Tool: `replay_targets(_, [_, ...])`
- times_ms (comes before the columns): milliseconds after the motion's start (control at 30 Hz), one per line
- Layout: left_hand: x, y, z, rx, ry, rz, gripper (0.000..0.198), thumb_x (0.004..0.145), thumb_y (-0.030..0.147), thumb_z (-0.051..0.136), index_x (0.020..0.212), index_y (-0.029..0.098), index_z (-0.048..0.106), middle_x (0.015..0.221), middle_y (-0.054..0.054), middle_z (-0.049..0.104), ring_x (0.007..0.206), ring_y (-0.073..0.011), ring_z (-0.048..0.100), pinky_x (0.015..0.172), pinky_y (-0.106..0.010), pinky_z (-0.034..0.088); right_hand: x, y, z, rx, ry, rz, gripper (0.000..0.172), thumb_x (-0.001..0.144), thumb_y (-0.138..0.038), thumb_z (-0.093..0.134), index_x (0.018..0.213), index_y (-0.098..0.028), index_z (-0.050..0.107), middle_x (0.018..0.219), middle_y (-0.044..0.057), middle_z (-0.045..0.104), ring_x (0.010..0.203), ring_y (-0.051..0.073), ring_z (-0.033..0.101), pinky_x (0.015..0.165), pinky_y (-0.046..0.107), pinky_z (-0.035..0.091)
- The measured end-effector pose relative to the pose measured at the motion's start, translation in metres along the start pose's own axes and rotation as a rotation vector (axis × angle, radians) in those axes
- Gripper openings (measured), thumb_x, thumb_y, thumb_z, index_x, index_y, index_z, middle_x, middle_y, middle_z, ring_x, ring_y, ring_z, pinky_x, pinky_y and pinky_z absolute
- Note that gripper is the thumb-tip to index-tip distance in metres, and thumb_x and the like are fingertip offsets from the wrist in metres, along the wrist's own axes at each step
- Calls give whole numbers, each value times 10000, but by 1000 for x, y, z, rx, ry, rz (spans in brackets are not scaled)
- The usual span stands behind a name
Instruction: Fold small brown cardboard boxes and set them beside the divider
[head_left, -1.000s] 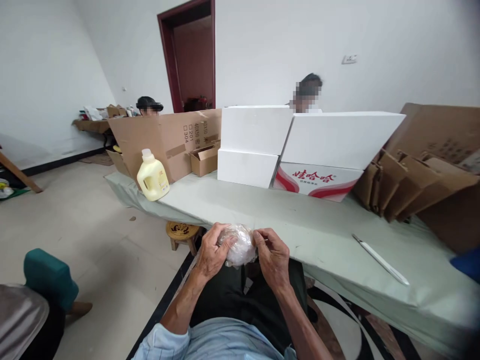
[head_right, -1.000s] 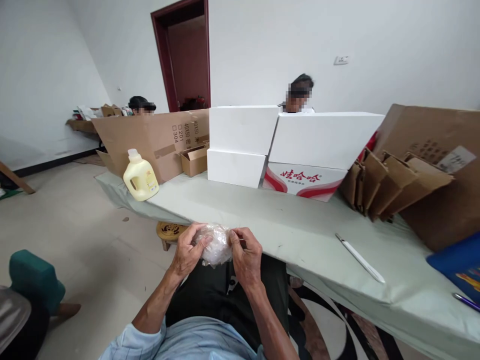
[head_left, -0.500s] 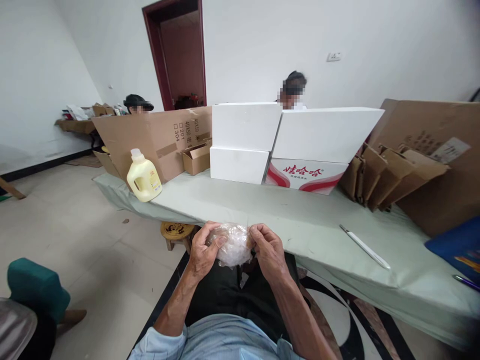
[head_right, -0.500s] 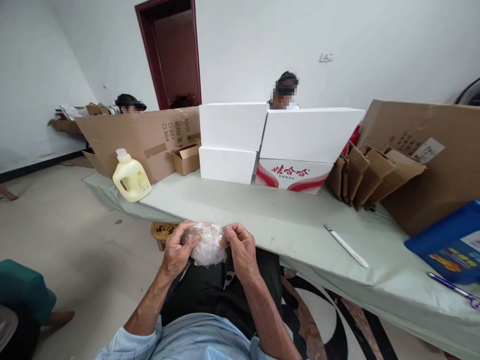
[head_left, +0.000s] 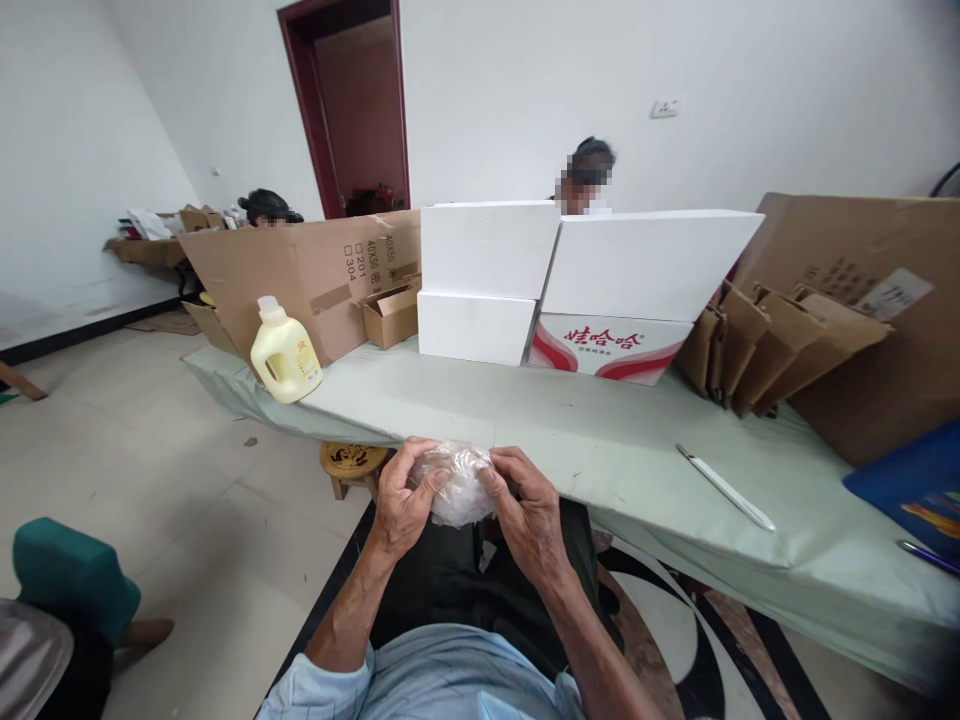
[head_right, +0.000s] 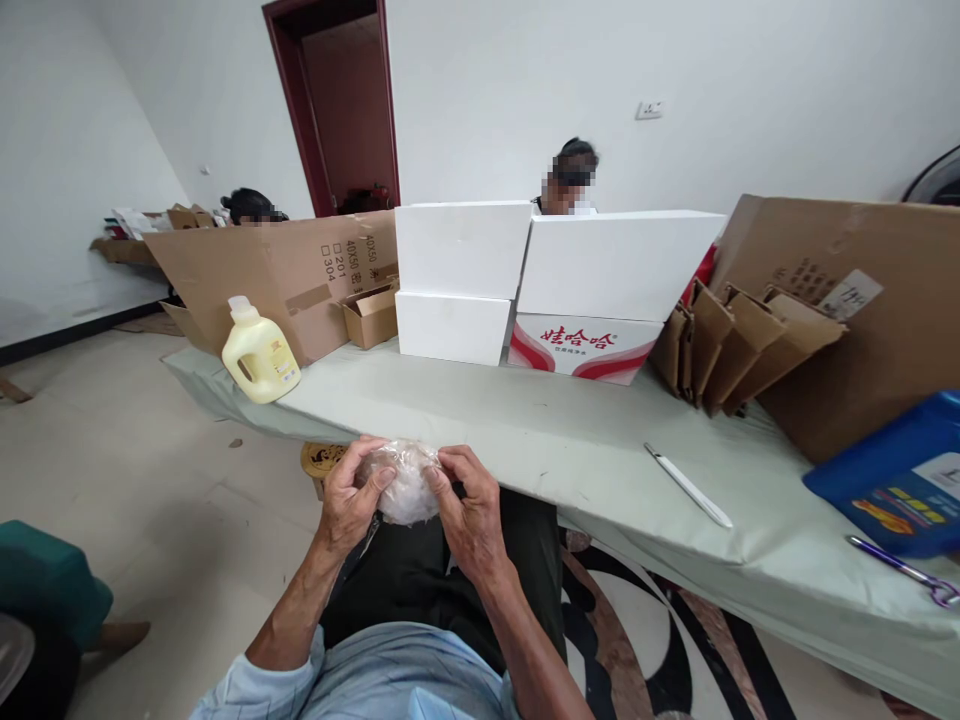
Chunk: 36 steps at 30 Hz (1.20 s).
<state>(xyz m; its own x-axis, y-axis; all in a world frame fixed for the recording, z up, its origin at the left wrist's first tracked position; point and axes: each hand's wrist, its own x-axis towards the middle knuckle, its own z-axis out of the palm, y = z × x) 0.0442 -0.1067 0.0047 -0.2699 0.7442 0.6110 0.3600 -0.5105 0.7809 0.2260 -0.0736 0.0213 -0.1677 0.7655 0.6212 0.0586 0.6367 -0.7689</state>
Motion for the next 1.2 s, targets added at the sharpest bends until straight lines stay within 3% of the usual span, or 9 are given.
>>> replay_targets(133, [-1, 2, 2, 7, -35, -39, 262, 935, 396, 754, 1129, 220, 762, 1097, -52, 776, 1037, -227, 717, 952, -305, 550, -4, 5, 5, -1, 80, 24, 277, 1037, -334, 664, 788, -214, 681, 822, 14, 637, 749, 161, 579, 703, 287, 453])
replay_targets(333, [-2, -2, -10, -211, -103, -211, 674, 874, 534, 823, 1424, 183, 655, 1284, -126, 752, 1184, -286, 711, 1014, -346, 566, -4, 10, 0, 26, 181, 73, 377, 1040, -382, 661, 712, -208, 601, 761, -6, 581, 674, 139, 492, 621, 280, 380])
replay_targets(433, [1, -3, -22, -181, -148, -233, 513, 943, 552, 751, 1278, 163, 745, 1179, -121, 779, 1081, -267, 727, 924, -320, 576, -2, 12, -2, 47, 228, 96, 415, 1033, -430, 664, 692, -206, 586, 749, -7, 560, 668, 140, 473, 608, 284, 360])
replay_targets(567, [4, 3, -28, -92, -205, -219, 379, 1001, 515, 672, 987, 157, 796, 824, -38, 723, 717, -167, 630, 659, -257, 487, -3, 16, 1, 78, 247, 123, 445, 1020, -478, 673, 681, -207, 573, 751, -5, 541, 672, 144, 455, 611, 290, 353])
replay_targets(767, [5, 13, -14, 155, -109, 50, 419, 1055, 335, 592, 666, 183, 620, 629, 23, 512, 606, -121, 472, 615, -264, 364, -7, 20, 6, 101, 244, 172, 461, 1009, -509, 676, 678, -208, 564, 742, -11, 507, 665, 143, 423, 600, 291, 339])
replay_targets(867, [4, 13, -9, 210, -43, 136, 417, 1061, 293, 575, 660, 184, 593, 638, 17, 529, 605, -118, 492, 629, -265, 374, -6, 23, 4, 92, 245, 186, 466, 1004, -523, 677, 679, -208, 564, 740, -13, 503, 664, 142, 415, 599, 290, 337])
replay_targets(933, [4, 11, -10, 197, -69, 128, 416, 1059, 314, 579, 667, 181, 624, 636, 10, 542, 606, -122, 502, 632, -266, 382, -6, 24, 2, 95, 244, 193, 478, 995, -547, 682, 677, -209, 566, 732, -15, 502, 661, 142, 413, 597, 289, 340])
replay_targets(1100, [11, 7, -19, -21, -192, -134, 438, 1045, 535, 585, 948, 166, 799, 708, -5, 626, 638, -151, 539, 619, -262, 422, -4, 22, -1, 78, 225, 183, 480, 999, -554, 676, 681, -208, 574, 730, -15, 517, 665, 144, 433, 608, 289, 357])
replay_targets(1200, [17, 6, -19, -48, -169, -180, 518, 1020, 602, 598, 825, 164, 793, 668, 0, 559, 654, -156, 504, 623, -267, 412, -4, 16, -1, 21, 206, 144, 451, 1020, -518, 657, 698, -210, 587, 736, -11, 541, 674, 149, 451, 633, 294, 376])
